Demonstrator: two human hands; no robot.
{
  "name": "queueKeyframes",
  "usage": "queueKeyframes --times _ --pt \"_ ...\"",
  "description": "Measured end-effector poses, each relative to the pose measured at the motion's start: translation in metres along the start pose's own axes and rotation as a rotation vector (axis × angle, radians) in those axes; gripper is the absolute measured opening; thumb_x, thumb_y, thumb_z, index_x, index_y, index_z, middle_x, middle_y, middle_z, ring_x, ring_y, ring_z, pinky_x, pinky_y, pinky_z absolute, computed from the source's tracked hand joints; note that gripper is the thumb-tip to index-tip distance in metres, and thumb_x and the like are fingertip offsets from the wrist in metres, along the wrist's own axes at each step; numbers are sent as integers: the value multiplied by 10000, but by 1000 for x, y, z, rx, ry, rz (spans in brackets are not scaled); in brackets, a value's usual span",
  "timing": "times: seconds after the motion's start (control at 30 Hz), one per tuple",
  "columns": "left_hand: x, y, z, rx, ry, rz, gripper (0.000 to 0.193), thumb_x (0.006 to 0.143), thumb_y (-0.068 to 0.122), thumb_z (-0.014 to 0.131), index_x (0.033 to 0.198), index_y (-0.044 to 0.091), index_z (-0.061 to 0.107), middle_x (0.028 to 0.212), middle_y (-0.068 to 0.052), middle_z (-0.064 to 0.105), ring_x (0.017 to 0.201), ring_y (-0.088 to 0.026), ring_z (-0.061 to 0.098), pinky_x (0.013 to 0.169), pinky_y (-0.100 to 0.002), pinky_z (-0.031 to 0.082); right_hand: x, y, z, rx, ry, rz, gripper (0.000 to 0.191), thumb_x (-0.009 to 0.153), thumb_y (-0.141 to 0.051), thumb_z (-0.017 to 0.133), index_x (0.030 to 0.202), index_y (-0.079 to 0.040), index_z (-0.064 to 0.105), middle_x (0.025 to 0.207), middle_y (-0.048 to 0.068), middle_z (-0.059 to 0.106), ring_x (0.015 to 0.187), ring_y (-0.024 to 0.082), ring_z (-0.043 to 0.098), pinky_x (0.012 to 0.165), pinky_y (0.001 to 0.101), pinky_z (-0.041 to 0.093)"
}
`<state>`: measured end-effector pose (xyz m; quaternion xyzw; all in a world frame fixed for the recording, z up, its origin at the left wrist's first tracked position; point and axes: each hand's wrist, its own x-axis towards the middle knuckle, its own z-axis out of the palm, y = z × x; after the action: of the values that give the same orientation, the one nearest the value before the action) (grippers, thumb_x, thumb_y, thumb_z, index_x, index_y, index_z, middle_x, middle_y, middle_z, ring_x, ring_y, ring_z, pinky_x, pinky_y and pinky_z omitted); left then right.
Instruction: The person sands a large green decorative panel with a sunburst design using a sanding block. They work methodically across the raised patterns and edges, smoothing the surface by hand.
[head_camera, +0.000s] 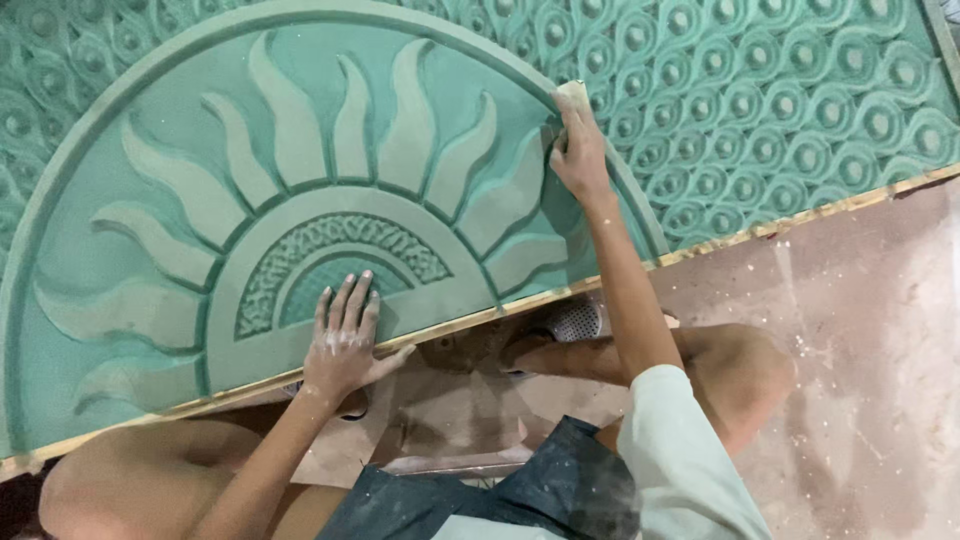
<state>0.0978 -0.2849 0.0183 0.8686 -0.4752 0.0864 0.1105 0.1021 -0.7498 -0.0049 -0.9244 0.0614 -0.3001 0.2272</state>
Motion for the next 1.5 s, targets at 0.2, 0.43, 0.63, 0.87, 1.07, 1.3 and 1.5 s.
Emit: queueKeyframes --times 0.2,0.43,0.63,0.87,1.07,1.3,1.5 --pt "1 0 -4 11 -25 -5 893 786 730 637 1256 -30 638 1535 -199 471 1416 -369 434 1178 -574 312 -23 12 -13 -123 11 -112 662 832 123 542 1481 4 493 1413 278 591 1281 458 544 1093 494 435" --pt "-2 3 -2 53 -8 10 895 774 743 642 1238 -22 641 1532 -190 491 1429 -357 434 1198 -569 314 -101 -7 -82 -336 -227 117 590 854 64 630 1439 1 582 1247 206 679 1121 432 570 1014 486 481" --pt "-6 5 -1 72 -2 1 892 783 738 634 1263 -14 643 1542 -174 490 1444 -337 429 1215 -551 313 -114 -14 -124 -208 -232 1 491 852 -30 747 1333 -33 648 1241 145 704 1213 381 606 1041 474 488" --pt "-5 9 -5 111 -69 -1 985 716 789 607 1284 -15 634 1530 -169 473 1449 -328 404 1207 -548 303 -103 -2 -127 -292 -270 -117 440 880 39 608 1311 -39 649 1368 161 670 1247 357 592 1040 439 521" --pt "-10 11 -2 149 -65 1 963 768 773 603 1337 -4 611 1586 -152 457 1486 -315 402 1227 -549 316 -110 3 -129 -368 -344 -168 527 892 43 550 1418 40 568 1428 175 614 1388 355 533 1099 446 482" --pt "-7 10 -2 111 -78 -5 974 743 772 617 1301 -26 623 1546 -180 472 1446 -343 420 1206 -566 319 -145 -28 -121 -273 -258 20 698 736 133 511 1419 3 562 1443 237 588 1351 390 536 1099 465 468" --pt "-3 12 -5 110 -62 -6 924 777 752 582 1269 -26 655 1539 -177 480 1437 -333 420 1206 -562 312 -117 -5 -86 -25 -89 131 632 845 192 474 1414 -49 606 1366 227 644 1210 429 624 985 487 512"
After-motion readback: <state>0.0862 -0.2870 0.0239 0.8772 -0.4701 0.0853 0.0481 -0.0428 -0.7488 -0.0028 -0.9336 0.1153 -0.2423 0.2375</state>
